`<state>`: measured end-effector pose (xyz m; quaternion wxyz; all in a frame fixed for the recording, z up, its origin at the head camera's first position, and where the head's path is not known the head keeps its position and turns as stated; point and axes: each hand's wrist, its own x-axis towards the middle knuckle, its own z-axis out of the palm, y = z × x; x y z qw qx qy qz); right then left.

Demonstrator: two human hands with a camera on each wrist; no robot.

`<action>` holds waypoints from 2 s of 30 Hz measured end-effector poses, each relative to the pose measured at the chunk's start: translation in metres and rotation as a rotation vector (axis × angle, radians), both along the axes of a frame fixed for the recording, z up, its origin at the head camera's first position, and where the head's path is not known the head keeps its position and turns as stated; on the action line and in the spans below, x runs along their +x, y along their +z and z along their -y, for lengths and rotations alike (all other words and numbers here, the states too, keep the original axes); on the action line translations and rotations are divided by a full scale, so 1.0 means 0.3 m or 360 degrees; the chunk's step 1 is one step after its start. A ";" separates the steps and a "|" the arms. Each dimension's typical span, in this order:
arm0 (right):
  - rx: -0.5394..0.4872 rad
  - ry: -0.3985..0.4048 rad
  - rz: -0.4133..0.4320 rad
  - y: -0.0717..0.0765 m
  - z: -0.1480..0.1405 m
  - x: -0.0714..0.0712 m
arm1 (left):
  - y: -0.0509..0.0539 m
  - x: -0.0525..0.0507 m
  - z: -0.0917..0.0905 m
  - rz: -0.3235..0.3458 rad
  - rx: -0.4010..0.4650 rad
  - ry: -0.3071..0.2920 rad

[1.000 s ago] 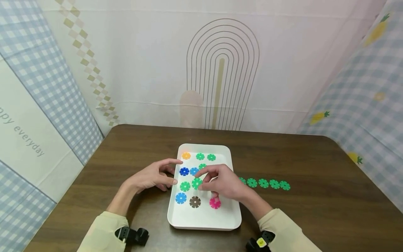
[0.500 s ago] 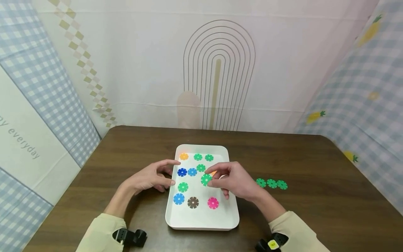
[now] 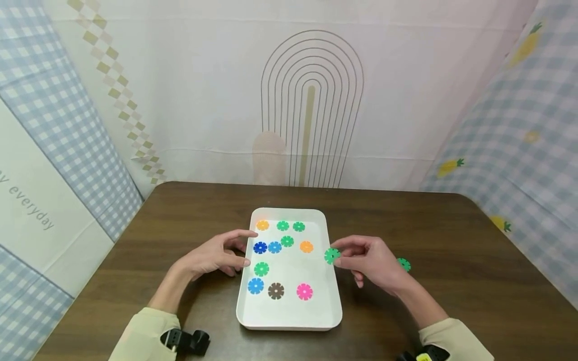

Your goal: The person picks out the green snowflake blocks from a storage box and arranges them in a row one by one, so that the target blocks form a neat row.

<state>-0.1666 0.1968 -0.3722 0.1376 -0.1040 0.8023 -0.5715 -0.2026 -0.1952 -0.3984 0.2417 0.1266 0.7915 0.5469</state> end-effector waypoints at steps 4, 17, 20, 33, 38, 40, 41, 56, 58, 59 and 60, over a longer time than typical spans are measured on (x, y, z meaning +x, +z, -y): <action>0.0005 -0.0050 0.0009 -0.020 -0.049 0.004 | -0.002 -0.002 0.001 0.0002 0.0001 0.0000; 0.0025 -0.0136 0.0032 -0.078 -0.184 0.018 | -0.001 0.000 0.001 0.0009 0.0004 0.0011; 0.0016 -0.0142 0.0035 -0.083 -0.204 0.019 | 0.000 -0.001 0.001 0.0007 0.0000 0.0009; 0.0015 -0.0191 0.0080 -0.098 -0.304 0.006 | 0.003 -0.004 -0.005 0.0006 -0.0018 0.0013; -0.0034 -0.0190 0.0100 -0.094 -0.348 0.000 | 0.007 -0.001 -0.005 0.0003 -0.0025 0.0016; -0.0048 -0.0201 0.0107 -0.088 -0.368 -0.001 | 0.008 0.000 -0.004 0.0003 -0.0027 0.0018; -0.0052 -0.0209 0.0111 -0.086 -0.379 -0.001 | 0.008 0.001 -0.003 0.0002 -0.0028 0.0020; 0.0001 -0.0361 0.0155 -0.081 -0.545 -0.002 | 0.002 0.001 -0.001 0.0012 -0.0010 0.0017; 0.0005 -0.0359 0.0157 -0.085 -0.560 -0.002 | 0.002 0.001 0.000 0.0013 -0.0009 0.0016; 0.0014 -0.0354 0.0157 -0.087 -0.566 -0.002 | 0.002 0.001 0.000 0.0011 -0.0010 0.0015; 0.0025 -0.0352 0.0157 -0.090 -0.572 -0.002 | 0.002 0.002 0.001 0.0010 -0.0011 0.0014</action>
